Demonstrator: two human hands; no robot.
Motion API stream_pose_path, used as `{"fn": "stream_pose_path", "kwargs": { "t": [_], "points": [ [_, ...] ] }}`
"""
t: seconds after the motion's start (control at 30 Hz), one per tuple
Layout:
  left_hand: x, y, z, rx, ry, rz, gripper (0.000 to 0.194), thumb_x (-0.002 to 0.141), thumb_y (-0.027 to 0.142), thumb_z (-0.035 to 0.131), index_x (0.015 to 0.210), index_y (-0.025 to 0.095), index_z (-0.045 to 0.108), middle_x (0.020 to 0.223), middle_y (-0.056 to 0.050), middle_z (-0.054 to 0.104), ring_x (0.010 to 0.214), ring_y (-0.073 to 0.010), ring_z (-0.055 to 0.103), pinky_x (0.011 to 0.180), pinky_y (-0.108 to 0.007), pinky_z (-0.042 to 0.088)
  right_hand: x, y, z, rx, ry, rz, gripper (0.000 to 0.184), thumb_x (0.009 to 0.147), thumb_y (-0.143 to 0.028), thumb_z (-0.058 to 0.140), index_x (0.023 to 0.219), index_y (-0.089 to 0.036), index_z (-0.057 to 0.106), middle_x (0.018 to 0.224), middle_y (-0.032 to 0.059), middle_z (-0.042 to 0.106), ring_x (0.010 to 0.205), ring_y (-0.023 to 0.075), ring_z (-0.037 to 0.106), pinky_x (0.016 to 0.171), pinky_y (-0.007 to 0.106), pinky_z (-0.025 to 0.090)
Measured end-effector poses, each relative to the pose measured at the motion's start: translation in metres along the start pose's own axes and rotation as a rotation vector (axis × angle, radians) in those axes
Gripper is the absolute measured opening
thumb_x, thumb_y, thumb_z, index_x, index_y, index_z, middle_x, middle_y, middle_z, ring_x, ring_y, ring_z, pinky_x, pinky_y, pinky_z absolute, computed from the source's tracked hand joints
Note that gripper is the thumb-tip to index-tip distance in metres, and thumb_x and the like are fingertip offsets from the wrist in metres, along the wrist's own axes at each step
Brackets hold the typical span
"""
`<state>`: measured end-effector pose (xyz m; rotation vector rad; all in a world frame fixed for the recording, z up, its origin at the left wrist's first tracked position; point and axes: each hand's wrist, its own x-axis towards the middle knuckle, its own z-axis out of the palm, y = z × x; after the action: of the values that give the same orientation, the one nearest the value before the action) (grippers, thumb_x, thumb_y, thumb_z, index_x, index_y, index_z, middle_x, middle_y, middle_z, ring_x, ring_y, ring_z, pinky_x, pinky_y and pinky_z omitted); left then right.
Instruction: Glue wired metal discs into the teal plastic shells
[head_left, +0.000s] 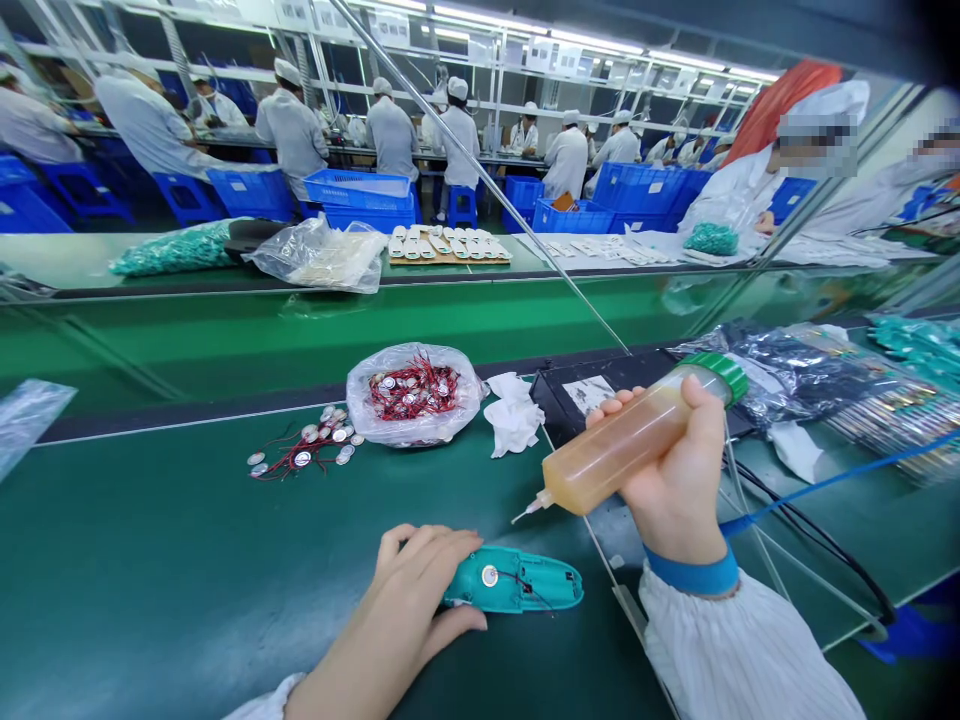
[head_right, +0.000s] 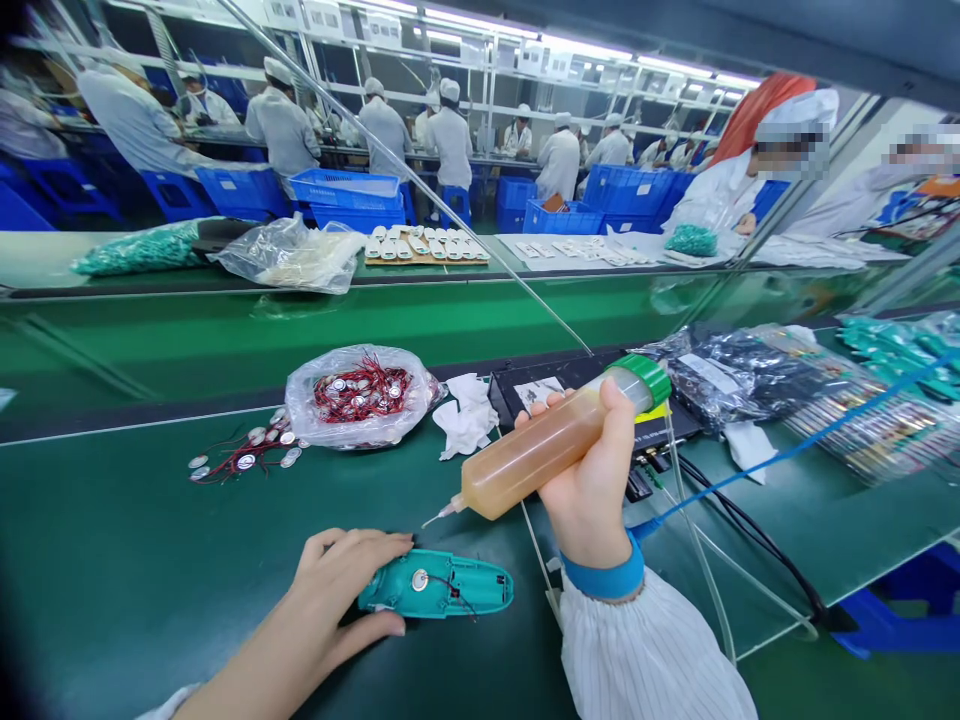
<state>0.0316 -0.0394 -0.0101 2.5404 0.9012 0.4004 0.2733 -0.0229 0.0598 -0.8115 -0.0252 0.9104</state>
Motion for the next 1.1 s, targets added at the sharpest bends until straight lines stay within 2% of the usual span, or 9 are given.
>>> {"fn": "stream_pose_path", "kwargs": {
  "t": [0.13, 0.23, 0.33, 0.43, 0.53, 0.67, 0.73, 0.83, 1.1],
  "points": [
    [0.017, -0.004, -0.017, -0.005, -0.120, 0.071, 0.046, 0.081, 0.031, 0.069, 0.121, 0.026, 0.049, 0.116, -0.003, 0.064, 0.100, -0.0217, 0.057, 0.084, -0.032, 0.043, 0.000, 0.000, -0.001, -0.005, -0.002, -0.008, 0.033, 0.072, -0.050, 0.056, 0.071, -0.017, 0.052, 0.064, -0.0011, 0.050, 0.055, 0.0124, 0.054, 0.052, 0.028, 0.053],
    [0.028, -0.012, -0.028, 0.087, -0.193, 0.172, 0.045, 0.084, 0.026, 0.065, 0.126, 0.027, 0.047, 0.126, -0.004, 0.061, 0.116, -0.0243, 0.051, 0.090, -0.035, 0.041, 0.001, -0.001, 0.000, -0.001, 0.013, -0.009, 0.034, 0.075, -0.049, 0.054, 0.070, -0.016, 0.053, 0.064, -0.0006, 0.051, 0.055, 0.0125, 0.054, 0.052, 0.028, 0.053],
    [0.031, -0.019, -0.032, 0.214, -0.182, 0.219, 0.046, 0.089, 0.016, 0.057, 0.132, 0.027, 0.043, 0.140, -0.005, 0.049, 0.128, -0.0272, 0.041, 0.096, -0.040, 0.039, 0.002, -0.002, 0.000, -0.001, 0.033, -0.014, 0.034, 0.076, -0.048, 0.052, 0.070, -0.015, 0.053, 0.064, -0.0004, 0.051, 0.054, 0.0125, 0.055, 0.051, 0.028, 0.053],
    [0.024, -0.020, -0.026, 0.268, -0.023, 0.093, 0.044, 0.093, 0.017, 0.047, 0.135, 0.024, 0.039, 0.140, -0.011, 0.046, 0.124, -0.0297, 0.045, 0.094, -0.044, 0.041, 0.003, -0.004, 0.000, 0.003, 0.053, -0.024, 0.034, 0.077, -0.048, 0.051, 0.071, -0.015, 0.053, 0.063, -0.0006, 0.051, 0.054, 0.0124, 0.055, 0.050, 0.028, 0.053],
    [0.015, -0.009, -0.014, 0.206, 0.101, -0.207, 0.030, 0.094, 0.023, 0.041, 0.123, 0.017, 0.048, 0.111, -0.012, 0.062, 0.099, -0.0273, 0.061, 0.082, -0.040, 0.048, 0.004, -0.005, 0.000, 0.011, 0.063, -0.029, 0.034, 0.077, -0.048, 0.051, 0.071, -0.015, 0.053, 0.063, -0.0005, 0.051, 0.054, 0.0125, 0.055, 0.050, 0.028, 0.053],
    [0.016, 0.016, -0.005, 0.074, -0.141, -0.548, 0.026, 0.097, 0.028, 0.035, 0.087, 0.018, 0.057, 0.073, -0.004, 0.068, 0.069, -0.0244, 0.066, 0.060, -0.032, 0.046, 0.005, -0.006, 0.000, 0.013, 0.072, -0.029, 0.032, 0.076, -0.048, 0.052, 0.072, -0.016, 0.052, 0.063, -0.0005, 0.051, 0.054, 0.0125, 0.055, 0.050, 0.027, 0.053],
    [0.026, 0.023, -0.005, 0.091, -0.209, -0.593, 0.038, 0.098, 0.031, 0.032, 0.072, 0.020, 0.057, 0.068, -0.004, 0.068, 0.068, -0.0257, 0.066, 0.058, -0.032, 0.041, 0.005, -0.006, 0.000, 0.018, 0.075, -0.023, 0.032, 0.076, -0.048, 0.052, 0.072, -0.016, 0.052, 0.063, -0.0006, 0.051, 0.054, 0.0125, 0.055, 0.050, 0.026, 0.053],
    [0.042, 0.022, -0.007, 0.108, -0.184, -0.600, 0.047, 0.099, 0.033, 0.027, 0.063, 0.021, 0.055, 0.067, -0.005, 0.069, 0.068, -0.0261, 0.066, 0.056, -0.031, 0.036, 0.005, -0.006, -0.001, 0.022, 0.075, -0.019, 0.031, 0.076, -0.047, 0.052, 0.072, -0.017, 0.051, 0.063, -0.0006, 0.051, 0.054, 0.0126, 0.055, 0.050, 0.027, 0.054],
    [0.058, 0.005, -0.023, 0.093, -0.219, -0.514, 0.036, 0.095, 0.025, 0.034, 0.066, 0.020, 0.054, 0.069, -0.003, 0.066, 0.066, -0.0219, 0.063, 0.053, -0.028, 0.030, 0.006, -0.006, -0.001, 0.010, 0.081, -0.030, 0.032, 0.077, -0.048, 0.050, 0.072, -0.016, 0.052, 0.064, -0.0003, 0.052, 0.054, 0.0123, 0.056, 0.051, 0.027, 0.054]
  ]
}}
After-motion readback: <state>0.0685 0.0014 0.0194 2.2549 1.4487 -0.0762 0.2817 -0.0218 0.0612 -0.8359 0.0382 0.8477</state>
